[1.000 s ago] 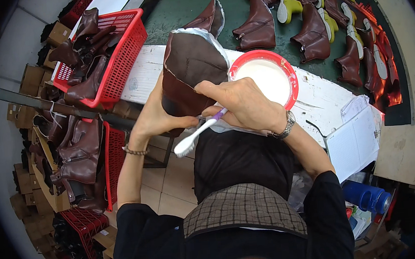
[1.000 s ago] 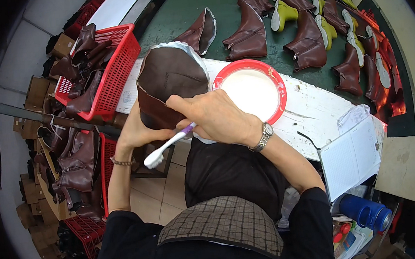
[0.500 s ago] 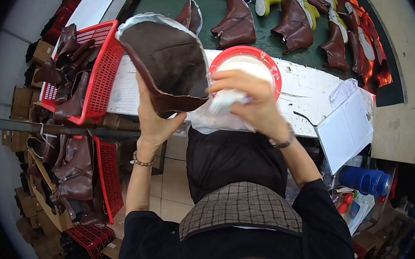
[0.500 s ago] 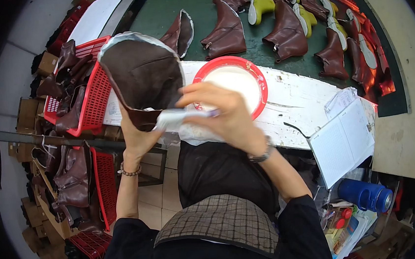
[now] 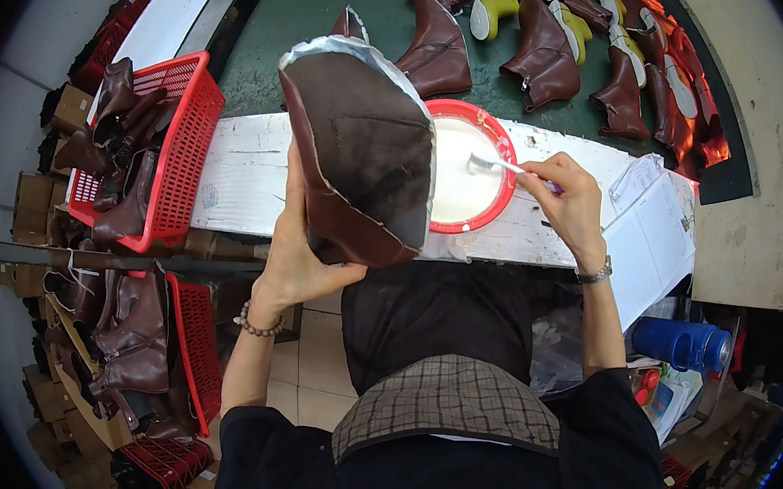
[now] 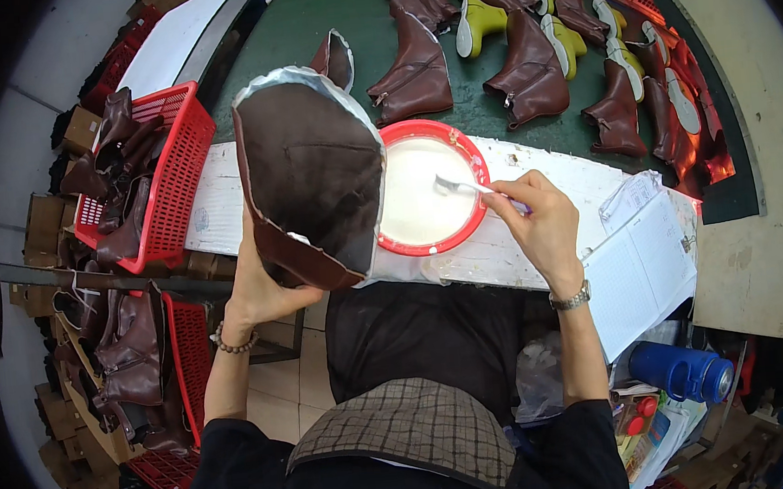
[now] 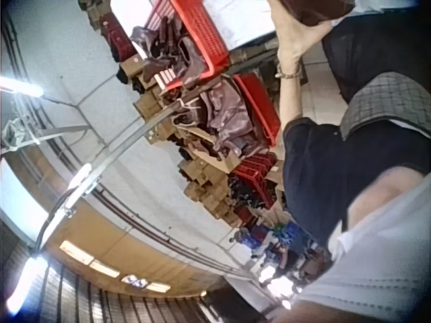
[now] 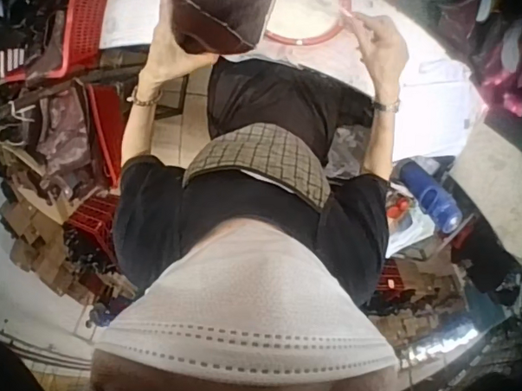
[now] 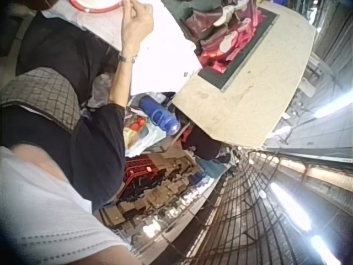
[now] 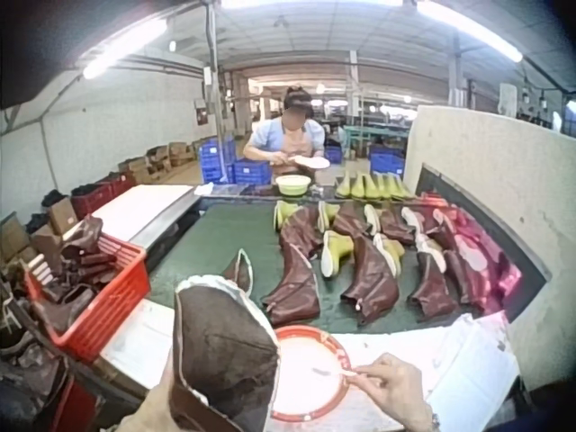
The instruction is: Apply adhesive to the edges and seams of boot uppers using a brush or applicator.
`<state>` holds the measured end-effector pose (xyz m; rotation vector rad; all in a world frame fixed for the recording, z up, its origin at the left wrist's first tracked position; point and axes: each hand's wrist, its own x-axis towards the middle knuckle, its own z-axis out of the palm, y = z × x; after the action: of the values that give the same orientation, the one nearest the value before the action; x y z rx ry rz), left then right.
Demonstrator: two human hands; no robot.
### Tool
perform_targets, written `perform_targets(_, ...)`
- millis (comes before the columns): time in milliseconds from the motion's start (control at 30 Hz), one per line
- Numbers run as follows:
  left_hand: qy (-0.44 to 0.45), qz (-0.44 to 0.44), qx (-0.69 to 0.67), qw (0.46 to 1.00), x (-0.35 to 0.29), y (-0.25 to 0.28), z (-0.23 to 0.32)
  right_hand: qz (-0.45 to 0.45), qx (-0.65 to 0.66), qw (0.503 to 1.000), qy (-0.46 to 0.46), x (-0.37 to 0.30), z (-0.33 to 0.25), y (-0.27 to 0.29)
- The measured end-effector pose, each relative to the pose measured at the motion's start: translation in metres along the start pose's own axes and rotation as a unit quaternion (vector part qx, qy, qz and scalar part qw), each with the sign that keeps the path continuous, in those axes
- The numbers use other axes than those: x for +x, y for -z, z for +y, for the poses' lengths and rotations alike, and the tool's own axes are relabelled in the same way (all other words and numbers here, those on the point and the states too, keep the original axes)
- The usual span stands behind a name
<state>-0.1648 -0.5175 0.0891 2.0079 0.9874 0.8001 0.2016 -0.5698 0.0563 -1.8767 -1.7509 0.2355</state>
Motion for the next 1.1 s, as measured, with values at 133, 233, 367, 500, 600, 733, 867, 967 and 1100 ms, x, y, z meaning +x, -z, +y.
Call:
perform_targets(133,-0.005,-0.050,0.000,0.999,-0.001,-0.002,0.006,0.076,0.273,0.958,0.042,0.008,-0.015,0.006)
perform_targets(233,-0.044,-0.091,0.013,0.995,0.000,-0.003,0.016,0.091,0.260,0.957,0.088,0.028,-0.018,0.006)
perform_targets(367,-0.067,-0.049,0.082,0.993,-0.007,-0.008,0.014,0.136,0.293,0.940,0.111,0.041,-0.030,0.009)
perform_targets(500,-0.139,0.028,0.074,0.987,0.004,-0.010,0.015,0.147,0.260,0.941,0.157,0.019,-0.032,0.010)
perform_targets(600,-0.149,0.045,0.081,0.985,0.008,-0.011,0.016,0.089,0.285,0.943,0.146,0.008,-0.031,0.012)
perform_targets(733,-0.142,0.029,0.124,0.982,0.002,-0.012,-0.003,0.148,0.243,0.951,0.124,0.028,-0.039,0.017)
perform_targets(867,-0.209,0.112,0.194,0.952,-0.002,-0.019,-0.033,0.174,0.234,0.937,0.192,0.032,-0.042,0.017)
perform_targets(967,-0.279,0.107,0.270,0.915,0.006,-0.006,-0.044,0.142,0.216,0.942,0.215,0.015,-0.046,0.013)
perform_targets(1100,-0.279,0.104,0.295,0.908,0.005,0.005,-0.047,0.117,0.263,0.940,0.186,-0.002,-0.054,0.002)
